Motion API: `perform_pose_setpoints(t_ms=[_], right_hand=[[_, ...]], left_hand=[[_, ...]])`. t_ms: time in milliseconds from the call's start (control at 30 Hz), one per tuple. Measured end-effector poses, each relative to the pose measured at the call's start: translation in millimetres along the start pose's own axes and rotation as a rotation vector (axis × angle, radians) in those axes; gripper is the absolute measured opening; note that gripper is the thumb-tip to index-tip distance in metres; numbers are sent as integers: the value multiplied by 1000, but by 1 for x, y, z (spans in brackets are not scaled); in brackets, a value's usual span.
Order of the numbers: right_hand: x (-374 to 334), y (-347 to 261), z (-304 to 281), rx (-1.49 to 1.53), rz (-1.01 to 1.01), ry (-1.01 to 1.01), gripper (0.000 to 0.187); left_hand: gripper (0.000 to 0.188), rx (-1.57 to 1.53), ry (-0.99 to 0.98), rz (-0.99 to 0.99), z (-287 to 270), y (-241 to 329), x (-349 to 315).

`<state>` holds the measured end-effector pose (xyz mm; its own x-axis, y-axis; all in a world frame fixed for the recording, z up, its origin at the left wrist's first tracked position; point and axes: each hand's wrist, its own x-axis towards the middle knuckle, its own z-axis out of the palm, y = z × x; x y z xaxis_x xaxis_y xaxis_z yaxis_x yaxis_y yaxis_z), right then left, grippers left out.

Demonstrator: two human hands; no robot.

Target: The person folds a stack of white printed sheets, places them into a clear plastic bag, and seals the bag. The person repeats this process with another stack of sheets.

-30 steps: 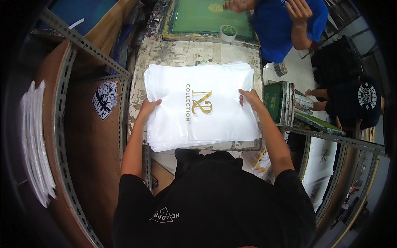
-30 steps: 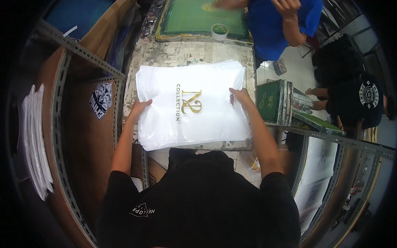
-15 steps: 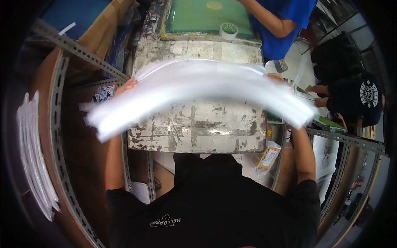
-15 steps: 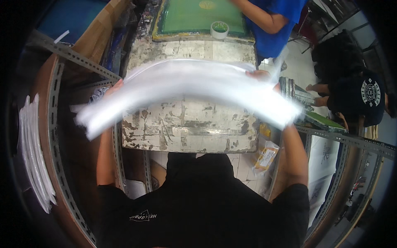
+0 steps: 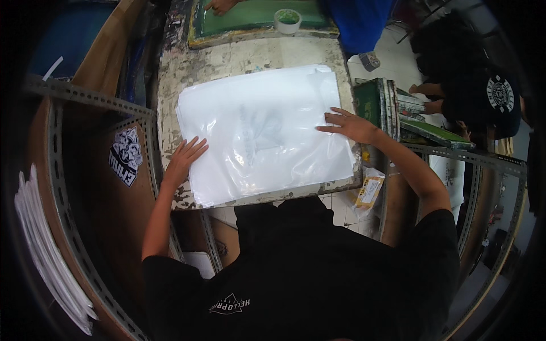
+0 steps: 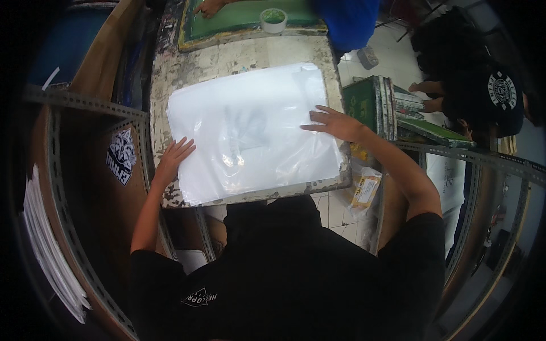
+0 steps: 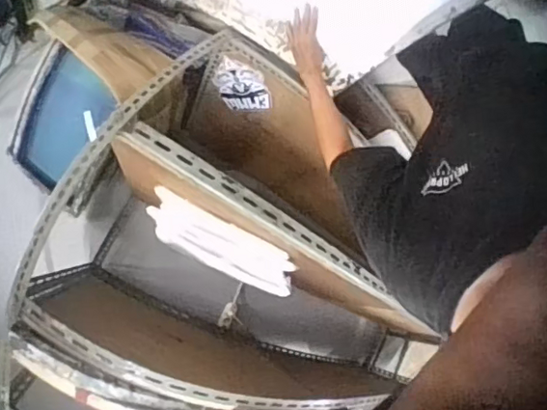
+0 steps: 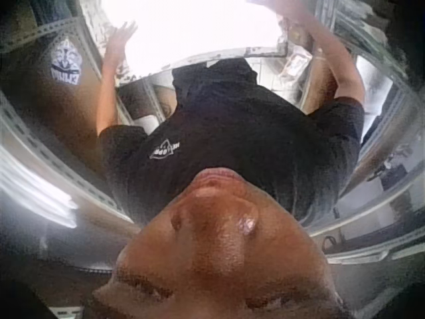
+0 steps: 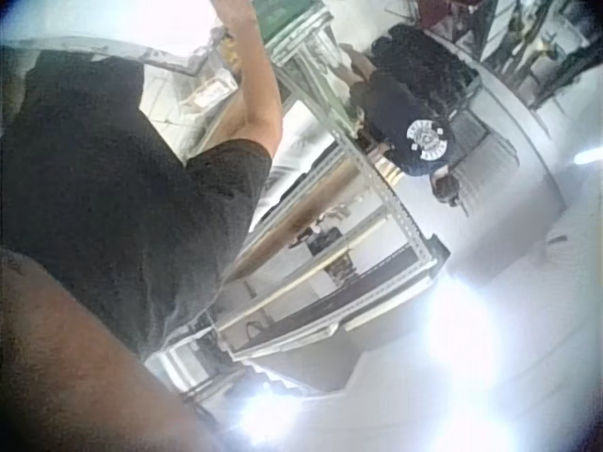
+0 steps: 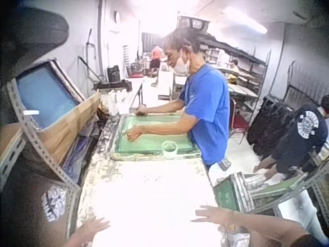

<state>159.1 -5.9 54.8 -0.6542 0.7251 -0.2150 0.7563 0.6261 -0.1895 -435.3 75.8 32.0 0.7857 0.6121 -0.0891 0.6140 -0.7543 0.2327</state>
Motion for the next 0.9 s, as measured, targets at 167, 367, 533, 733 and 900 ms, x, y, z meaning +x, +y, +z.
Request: perform_pose_setpoints(t_ms=[167, 367, 533, 733, 900], right_hand=[[-17, -15, -4, 216, 457, 470, 58], [27, -63, 53, 388, 1348, 472, 86], [47, -39, 44, 676, 1370, 278, 80], [54, -32, 48, 357, 1135, 341, 66], [51, -31, 37, 1211, 867, 493, 70]], left_hand=[[60, -223, 259, -476, 6, -10, -9], [97, -501, 289, -1103, 49, 17, 10], [98, -973, -13, -1145, 25, 3, 21], [87, -604, 44, -970, 73, -25, 20], [77, -826, 116, -952, 43, 0, 9]])
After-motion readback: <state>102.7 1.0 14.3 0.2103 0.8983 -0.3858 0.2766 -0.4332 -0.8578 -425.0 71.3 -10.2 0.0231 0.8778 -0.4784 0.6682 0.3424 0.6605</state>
